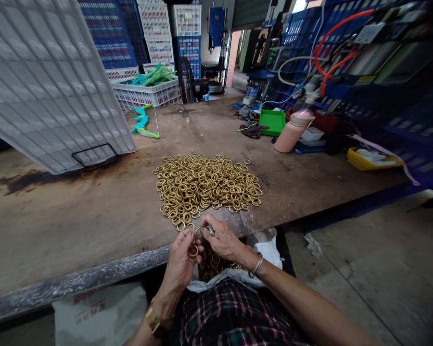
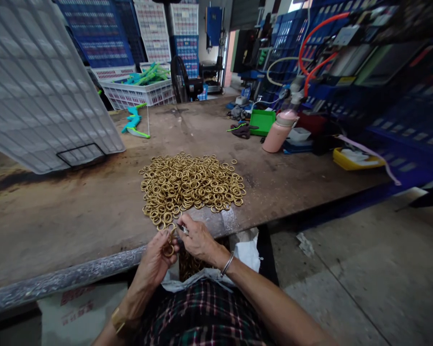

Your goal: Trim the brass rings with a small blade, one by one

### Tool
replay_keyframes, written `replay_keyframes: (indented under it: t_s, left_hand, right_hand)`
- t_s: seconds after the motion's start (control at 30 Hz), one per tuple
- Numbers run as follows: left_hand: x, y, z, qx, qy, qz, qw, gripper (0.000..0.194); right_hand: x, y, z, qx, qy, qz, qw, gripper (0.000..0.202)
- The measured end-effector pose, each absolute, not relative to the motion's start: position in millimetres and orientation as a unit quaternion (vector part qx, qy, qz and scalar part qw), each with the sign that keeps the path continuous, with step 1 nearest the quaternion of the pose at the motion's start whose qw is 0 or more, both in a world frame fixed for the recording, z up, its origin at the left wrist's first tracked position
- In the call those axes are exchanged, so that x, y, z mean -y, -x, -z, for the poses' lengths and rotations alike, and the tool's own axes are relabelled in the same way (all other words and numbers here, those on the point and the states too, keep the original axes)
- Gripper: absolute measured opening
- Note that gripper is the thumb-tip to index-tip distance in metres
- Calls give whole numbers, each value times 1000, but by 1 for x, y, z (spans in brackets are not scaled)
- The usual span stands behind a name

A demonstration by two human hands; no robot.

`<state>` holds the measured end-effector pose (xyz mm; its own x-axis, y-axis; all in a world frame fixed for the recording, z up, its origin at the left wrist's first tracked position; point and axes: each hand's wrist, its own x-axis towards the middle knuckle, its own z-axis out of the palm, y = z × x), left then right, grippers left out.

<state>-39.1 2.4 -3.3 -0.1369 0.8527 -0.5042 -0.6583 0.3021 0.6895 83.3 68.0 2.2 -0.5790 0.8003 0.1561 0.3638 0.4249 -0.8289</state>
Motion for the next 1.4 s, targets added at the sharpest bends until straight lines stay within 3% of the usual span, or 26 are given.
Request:
replay_keyframes:
  t_s: [0.67,1.07,1.27,1.4]
  left_hand:
    - [-1,37,0,-539,-216,-543,606,32]
    - [0,36,3,-515,-232,-545,620,30]
    - [1,36,2,-517,-235,-544,618,31]
    - [-1,37,4,-536,-245,-540,601,31]
  right_hand:
    - [-68,-82,-10,770,381,-443,257,16]
    - [-67,-81,-11,738,414,-486,219,11]
    - [-70,-83,-4,760,431,-424,238,19]
    - [-66,-88,3,841,398,-326,165,11]
